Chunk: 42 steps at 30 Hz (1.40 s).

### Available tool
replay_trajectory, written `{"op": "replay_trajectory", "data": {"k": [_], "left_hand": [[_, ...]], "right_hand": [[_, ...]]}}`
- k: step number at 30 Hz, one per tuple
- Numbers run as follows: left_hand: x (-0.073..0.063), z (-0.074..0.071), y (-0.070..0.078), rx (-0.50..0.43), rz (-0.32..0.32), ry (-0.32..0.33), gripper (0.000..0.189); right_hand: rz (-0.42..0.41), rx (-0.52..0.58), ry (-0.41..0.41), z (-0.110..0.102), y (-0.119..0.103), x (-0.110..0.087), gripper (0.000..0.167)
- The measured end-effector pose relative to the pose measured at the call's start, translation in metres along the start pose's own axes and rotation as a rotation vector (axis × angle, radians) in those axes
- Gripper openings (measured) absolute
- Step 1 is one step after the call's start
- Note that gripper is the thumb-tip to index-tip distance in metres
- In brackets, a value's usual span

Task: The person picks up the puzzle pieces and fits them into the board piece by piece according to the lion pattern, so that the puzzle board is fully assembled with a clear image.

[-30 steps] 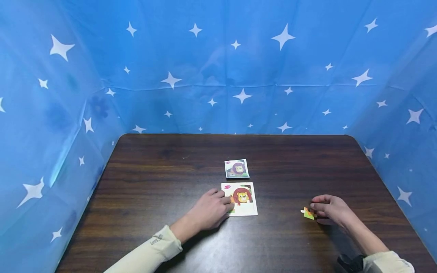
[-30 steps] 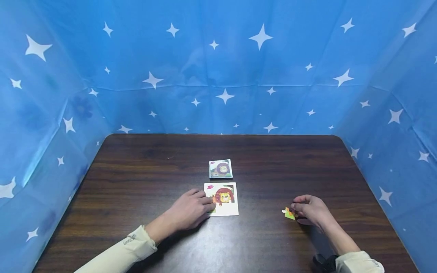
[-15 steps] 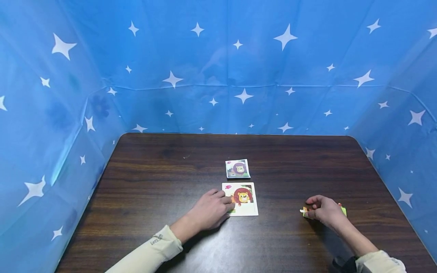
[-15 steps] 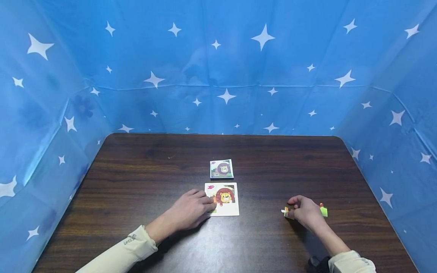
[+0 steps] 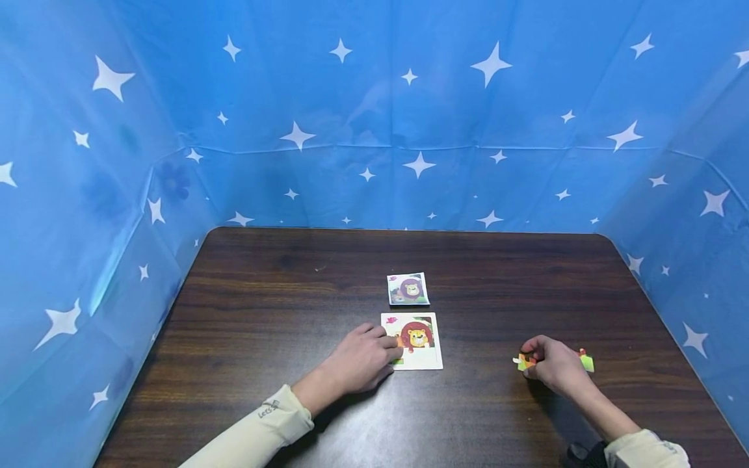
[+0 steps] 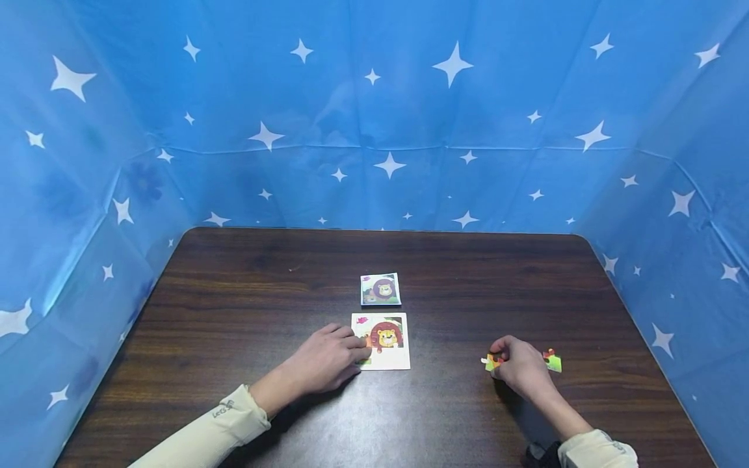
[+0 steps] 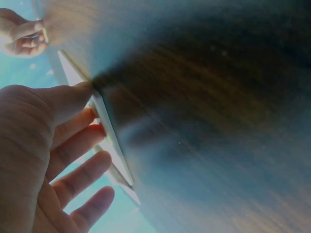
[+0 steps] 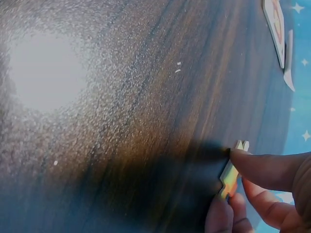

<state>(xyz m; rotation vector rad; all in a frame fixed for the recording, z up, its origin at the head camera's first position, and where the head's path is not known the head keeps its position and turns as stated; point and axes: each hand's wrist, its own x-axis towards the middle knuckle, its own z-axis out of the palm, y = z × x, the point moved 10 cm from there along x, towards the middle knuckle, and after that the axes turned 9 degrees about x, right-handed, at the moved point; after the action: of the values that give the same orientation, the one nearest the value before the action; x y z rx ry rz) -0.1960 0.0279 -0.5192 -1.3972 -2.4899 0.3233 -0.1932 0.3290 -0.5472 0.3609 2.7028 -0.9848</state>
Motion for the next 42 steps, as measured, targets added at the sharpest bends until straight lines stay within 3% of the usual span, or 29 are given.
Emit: {"op": "replay_trajectory", "data": {"k": [10,14,18,24,27,34,42], "left_hand": [[-0.001,0.0,0.0,-0.013,-0.006,-0.01,0.028],[-0.002,0.0,-0.001,-0.02,-0.01,-0.011,0.03],[-0.003,0.002,-0.001,-0.028,-0.009,-0.019,0.031],[-0.003,0.006,-0.001,-0.028,-0.006,-0.025,0.034],[-0.003,0.006,-0.001,-0.029,-0.007,-0.017,0.033],[-0.005,0.007,-0.003,-0.068,-0.021,-0.015,0.033],[-0.007,0.011,-0.006,-0.131,-0.042,-0.008,0.034]], "right_hand": [[-0.071,-0.027,0.053,0.0,-0.009,0.0,0.031],[-0.086,0.01,0.084,-0.002,-0.011,0.002,0.025],[-0.071,0.133,0.072,-0.002,-0.007,0.005,0.024],[-0.027,0.49,-0.017,0.002,-0.005,0.011,0.031],[-0.019,0.611,-0.044,0.002,-0.01,0.015,0.035],[-0.012,0.752,-0.07,0.003,-0.034,0.02,0.037],[-0.028,0.778,-0.094,0.022,-0.068,0.023,0.036]]}}
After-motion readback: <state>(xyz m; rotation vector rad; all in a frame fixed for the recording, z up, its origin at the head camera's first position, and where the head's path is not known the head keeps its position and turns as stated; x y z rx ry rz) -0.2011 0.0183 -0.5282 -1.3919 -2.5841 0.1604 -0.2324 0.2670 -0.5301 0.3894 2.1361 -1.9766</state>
